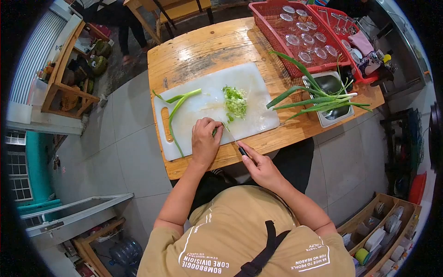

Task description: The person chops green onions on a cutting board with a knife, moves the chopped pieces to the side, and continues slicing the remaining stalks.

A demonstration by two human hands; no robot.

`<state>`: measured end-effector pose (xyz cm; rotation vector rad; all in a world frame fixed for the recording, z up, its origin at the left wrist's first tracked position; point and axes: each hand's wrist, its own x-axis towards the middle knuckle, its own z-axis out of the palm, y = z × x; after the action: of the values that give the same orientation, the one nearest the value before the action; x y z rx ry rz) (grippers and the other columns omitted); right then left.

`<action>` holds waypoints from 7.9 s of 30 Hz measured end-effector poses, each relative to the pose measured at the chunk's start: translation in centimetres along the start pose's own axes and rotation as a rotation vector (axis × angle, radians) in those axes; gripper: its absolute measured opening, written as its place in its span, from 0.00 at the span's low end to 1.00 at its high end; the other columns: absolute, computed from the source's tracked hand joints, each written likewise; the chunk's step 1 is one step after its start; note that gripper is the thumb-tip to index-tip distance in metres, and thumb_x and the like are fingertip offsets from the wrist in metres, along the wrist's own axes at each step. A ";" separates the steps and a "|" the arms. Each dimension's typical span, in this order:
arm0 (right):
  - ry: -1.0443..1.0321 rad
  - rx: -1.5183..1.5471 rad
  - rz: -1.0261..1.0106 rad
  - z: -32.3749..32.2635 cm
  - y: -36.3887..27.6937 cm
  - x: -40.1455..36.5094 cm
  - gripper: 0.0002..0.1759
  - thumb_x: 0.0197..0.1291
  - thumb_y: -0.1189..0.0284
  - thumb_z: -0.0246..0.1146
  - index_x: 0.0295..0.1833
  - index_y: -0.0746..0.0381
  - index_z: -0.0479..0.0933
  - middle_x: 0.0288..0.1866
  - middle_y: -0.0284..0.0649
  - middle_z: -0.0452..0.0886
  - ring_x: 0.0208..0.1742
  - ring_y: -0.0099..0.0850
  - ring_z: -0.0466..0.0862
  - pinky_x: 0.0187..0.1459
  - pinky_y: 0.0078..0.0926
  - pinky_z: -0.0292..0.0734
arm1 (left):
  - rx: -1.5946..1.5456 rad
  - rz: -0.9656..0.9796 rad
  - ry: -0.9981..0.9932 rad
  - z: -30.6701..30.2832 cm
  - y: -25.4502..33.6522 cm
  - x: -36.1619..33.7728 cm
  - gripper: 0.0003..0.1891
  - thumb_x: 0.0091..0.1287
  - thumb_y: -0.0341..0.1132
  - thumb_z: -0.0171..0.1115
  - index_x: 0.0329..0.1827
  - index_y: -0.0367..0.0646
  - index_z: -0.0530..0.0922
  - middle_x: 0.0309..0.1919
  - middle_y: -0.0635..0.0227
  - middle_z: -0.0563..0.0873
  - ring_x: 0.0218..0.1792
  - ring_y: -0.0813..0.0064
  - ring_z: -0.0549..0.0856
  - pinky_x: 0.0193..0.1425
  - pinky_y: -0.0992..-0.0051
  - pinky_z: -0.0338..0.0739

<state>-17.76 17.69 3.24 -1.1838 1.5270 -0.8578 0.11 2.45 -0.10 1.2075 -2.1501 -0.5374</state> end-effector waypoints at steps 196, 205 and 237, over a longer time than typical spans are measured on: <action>0.015 -0.033 0.090 0.5 -1.2 -0.9 0.28 0.86 0.65 0.60 0.86 0.57 0.73 0.21 0.52 0.75 0.21 0.39 0.77 0.32 0.39 0.76 | 0.001 -0.049 0.013 0.8 -0.1 -0.4 0.05 0.69 0.31 0.75 0.44 0.40 0.89 0.43 0.61 0.87 0.49 0.56 0.86 0.63 0.57 0.77; 0.050 -0.035 0.124 1.1 -1.1 -0.8 0.27 0.86 0.64 0.60 0.84 0.56 0.75 0.24 0.57 0.78 0.22 0.44 0.79 0.34 0.41 0.79 | -0.011 -0.026 0.054 1.2 -0.4 -0.5 0.04 0.68 0.30 0.76 0.43 0.43 0.90 0.43 0.66 0.88 0.49 0.59 0.85 0.58 0.59 0.75; 0.071 -0.011 0.050 0.2 -0.3 -0.8 0.29 0.86 0.63 0.61 0.86 0.57 0.73 0.25 0.47 0.80 0.26 0.32 0.80 0.37 0.36 0.79 | -0.012 -0.043 0.079 1.3 -0.4 -0.8 0.04 0.70 0.31 0.76 0.43 0.43 0.91 0.43 0.65 0.88 0.50 0.59 0.85 0.61 0.58 0.76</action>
<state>-17.49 18.42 3.71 -1.1290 1.6144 -0.8670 -0.23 2.98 -1.57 1.2502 -2.0564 -0.5117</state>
